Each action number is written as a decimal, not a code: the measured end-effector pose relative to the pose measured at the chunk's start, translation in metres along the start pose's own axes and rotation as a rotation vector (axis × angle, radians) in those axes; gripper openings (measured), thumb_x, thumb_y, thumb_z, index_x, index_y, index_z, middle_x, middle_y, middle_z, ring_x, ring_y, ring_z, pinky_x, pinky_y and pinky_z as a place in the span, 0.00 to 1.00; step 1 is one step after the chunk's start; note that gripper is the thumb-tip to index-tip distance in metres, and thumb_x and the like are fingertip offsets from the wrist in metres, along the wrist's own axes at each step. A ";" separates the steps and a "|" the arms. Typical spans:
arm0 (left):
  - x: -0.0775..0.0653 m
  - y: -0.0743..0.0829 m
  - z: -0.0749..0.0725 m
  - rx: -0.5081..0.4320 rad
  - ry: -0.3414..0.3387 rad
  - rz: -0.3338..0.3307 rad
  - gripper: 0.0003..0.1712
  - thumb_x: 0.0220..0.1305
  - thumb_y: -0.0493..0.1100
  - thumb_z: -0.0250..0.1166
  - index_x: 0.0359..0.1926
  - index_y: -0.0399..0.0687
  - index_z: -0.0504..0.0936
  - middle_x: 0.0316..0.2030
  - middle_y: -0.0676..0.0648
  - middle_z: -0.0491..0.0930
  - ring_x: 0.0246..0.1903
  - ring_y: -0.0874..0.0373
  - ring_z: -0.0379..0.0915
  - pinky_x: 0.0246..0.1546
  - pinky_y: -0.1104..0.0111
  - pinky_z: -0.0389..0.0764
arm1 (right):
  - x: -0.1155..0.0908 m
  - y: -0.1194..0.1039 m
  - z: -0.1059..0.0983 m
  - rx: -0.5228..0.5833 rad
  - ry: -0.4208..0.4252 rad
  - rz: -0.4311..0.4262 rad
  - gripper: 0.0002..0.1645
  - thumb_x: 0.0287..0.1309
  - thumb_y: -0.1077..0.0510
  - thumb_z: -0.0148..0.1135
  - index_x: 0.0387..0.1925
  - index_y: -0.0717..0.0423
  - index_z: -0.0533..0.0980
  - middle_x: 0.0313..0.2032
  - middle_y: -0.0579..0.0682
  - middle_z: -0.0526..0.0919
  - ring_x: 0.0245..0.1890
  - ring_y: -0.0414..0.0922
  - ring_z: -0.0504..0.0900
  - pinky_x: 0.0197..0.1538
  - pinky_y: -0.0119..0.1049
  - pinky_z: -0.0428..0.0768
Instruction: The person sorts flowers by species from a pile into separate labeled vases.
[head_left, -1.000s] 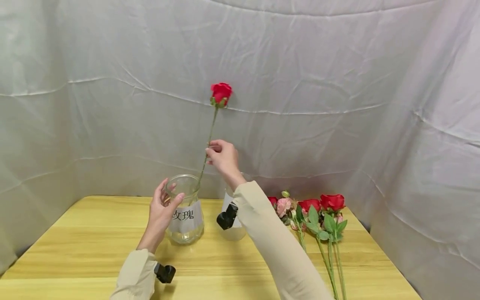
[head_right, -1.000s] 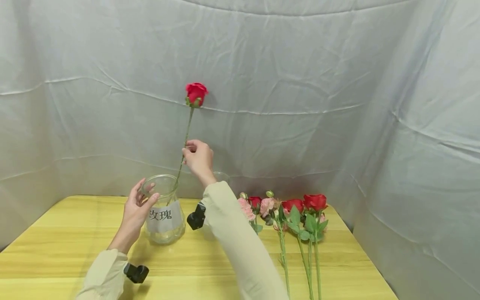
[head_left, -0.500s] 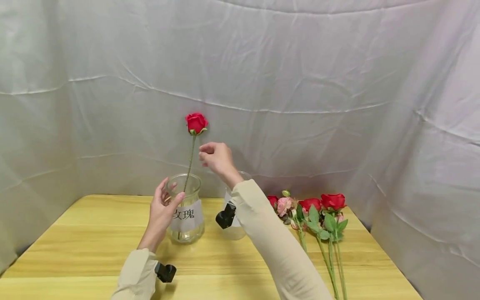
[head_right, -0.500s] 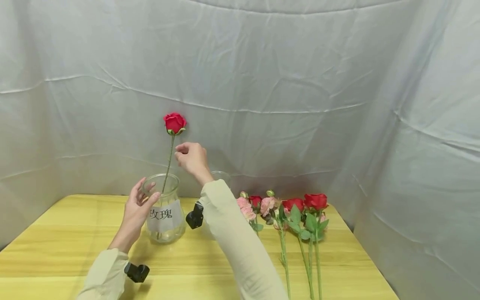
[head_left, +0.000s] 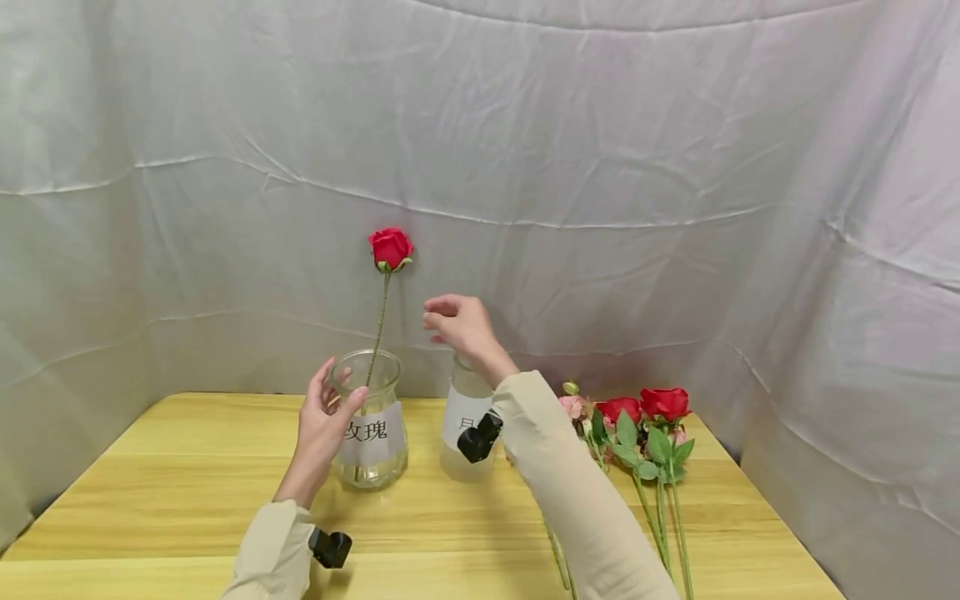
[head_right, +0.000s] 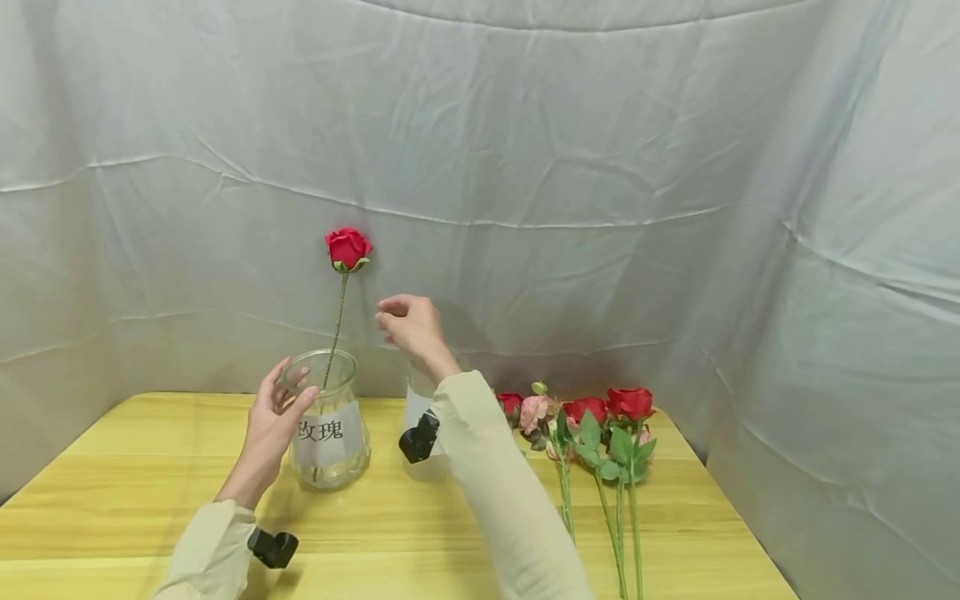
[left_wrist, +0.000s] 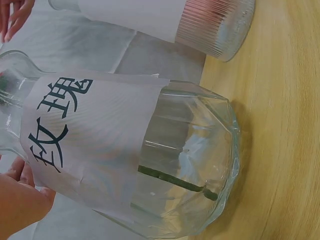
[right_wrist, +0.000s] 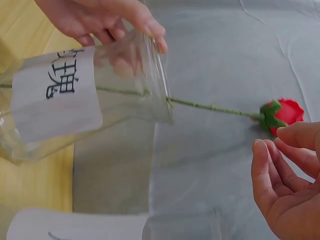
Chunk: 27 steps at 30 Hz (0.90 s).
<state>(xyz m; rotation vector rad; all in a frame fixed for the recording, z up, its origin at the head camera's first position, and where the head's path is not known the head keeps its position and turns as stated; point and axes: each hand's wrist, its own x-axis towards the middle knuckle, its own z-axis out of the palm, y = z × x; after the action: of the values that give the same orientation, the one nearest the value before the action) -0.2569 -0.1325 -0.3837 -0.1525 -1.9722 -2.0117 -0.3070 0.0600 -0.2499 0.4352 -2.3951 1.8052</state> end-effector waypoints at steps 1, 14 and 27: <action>0.000 0.000 0.000 -0.001 -0.001 -0.001 0.44 0.67 0.40 0.62 0.75 0.44 0.46 0.68 0.37 0.59 0.67 0.41 0.53 0.68 0.55 0.54 | -0.001 0.002 -0.003 0.010 0.003 0.004 0.14 0.63 0.69 0.57 0.48 0.71 0.78 0.45 0.66 0.82 0.41 0.53 0.83 0.41 0.37 0.83; -0.002 0.003 -0.001 -0.003 -0.003 -0.018 0.45 0.67 0.40 0.61 0.76 0.46 0.45 0.69 0.37 0.58 0.67 0.42 0.52 0.68 0.54 0.54 | -0.020 0.025 -0.071 0.036 0.106 0.077 0.17 0.64 0.65 0.60 0.53 0.69 0.76 0.49 0.64 0.80 0.46 0.53 0.81 0.46 0.39 0.81; 0.000 -0.002 -0.001 -0.001 -0.004 -0.023 0.45 0.67 0.42 0.62 0.76 0.46 0.45 0.69 0.39 0.58 0.67 0.43 0.52 0.67 0.53 0.54 | -0.079 0.089 -0.121 -0.102 0.121 0.168 0.19 0.65 0.60 0.60 0.55 0.65 0.76 0.45 0.58 0.82 0.40 0.43 0.81 0.43 0.34 0.80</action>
<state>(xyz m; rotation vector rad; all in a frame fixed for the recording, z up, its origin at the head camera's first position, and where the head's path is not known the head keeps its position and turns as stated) -0.2568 -0.1335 -0.3853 -0.1350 -1.9841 -2.0285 -0.2677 0.2103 -0.3183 0.1136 -2.4901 1.7076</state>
